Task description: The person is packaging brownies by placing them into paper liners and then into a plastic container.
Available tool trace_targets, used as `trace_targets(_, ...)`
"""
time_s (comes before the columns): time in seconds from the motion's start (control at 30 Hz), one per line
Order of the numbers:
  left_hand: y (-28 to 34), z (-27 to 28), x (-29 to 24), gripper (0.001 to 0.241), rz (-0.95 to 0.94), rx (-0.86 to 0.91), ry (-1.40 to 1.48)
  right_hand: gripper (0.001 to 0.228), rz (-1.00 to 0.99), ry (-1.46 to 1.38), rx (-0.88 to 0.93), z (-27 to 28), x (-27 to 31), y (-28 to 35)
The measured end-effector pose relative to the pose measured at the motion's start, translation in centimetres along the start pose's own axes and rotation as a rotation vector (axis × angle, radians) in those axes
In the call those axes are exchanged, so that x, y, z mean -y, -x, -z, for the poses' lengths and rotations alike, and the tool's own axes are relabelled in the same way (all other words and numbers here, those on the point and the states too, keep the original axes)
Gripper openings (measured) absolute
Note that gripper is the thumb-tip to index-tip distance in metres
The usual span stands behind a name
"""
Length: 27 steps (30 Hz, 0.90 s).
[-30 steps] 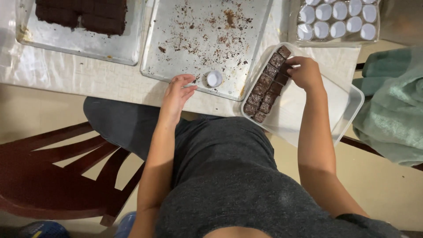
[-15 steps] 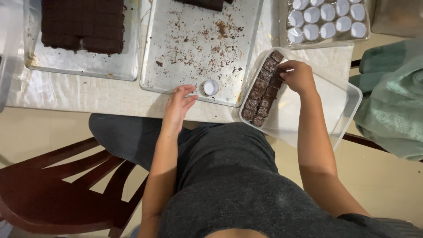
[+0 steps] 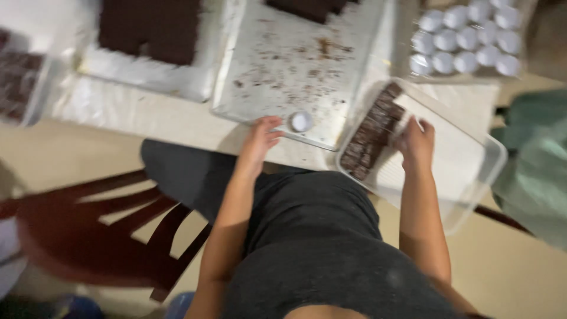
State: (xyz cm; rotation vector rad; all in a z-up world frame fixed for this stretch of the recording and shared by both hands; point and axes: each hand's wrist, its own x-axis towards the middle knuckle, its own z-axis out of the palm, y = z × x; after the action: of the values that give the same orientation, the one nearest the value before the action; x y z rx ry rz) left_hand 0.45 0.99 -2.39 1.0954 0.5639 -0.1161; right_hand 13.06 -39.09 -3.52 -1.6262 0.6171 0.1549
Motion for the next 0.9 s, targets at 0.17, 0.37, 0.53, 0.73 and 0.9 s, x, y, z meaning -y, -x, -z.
trace_targets(0.17,0.4,-0.9,-0.5,0.042,0.019,-0.029,-0.023,0.038,-0.114,-0.245,0.152,-0.1,-1.0,1.3)
trace_targets(0.37,1.1,-1.5,-1.5,0.044,0.020,-0.004,-0.021,0.042,-0.171,-0.298,0.170,1.4,-1.2,0.3)
trace_targets(0.53,1.4,-1.7,-1.4,0.045,0.032,-0.006,-0.038,0.046,-0.093,-0.273,0.176,2.0,-2.6,0.3)
trace_targets(0.73,0.8,-1.7,-0.4,0.046,0.049,0.022,-0.047,0.047,0.011,-0.330,0.133,1.1,-5.0,1.1)
trace_targets(0.9,0.5,-1.7,-0.5,0.044,0.042,0.032,-0.072,0.053,0.137,-0.060,0.093,-0.5,-2.1,4.3)
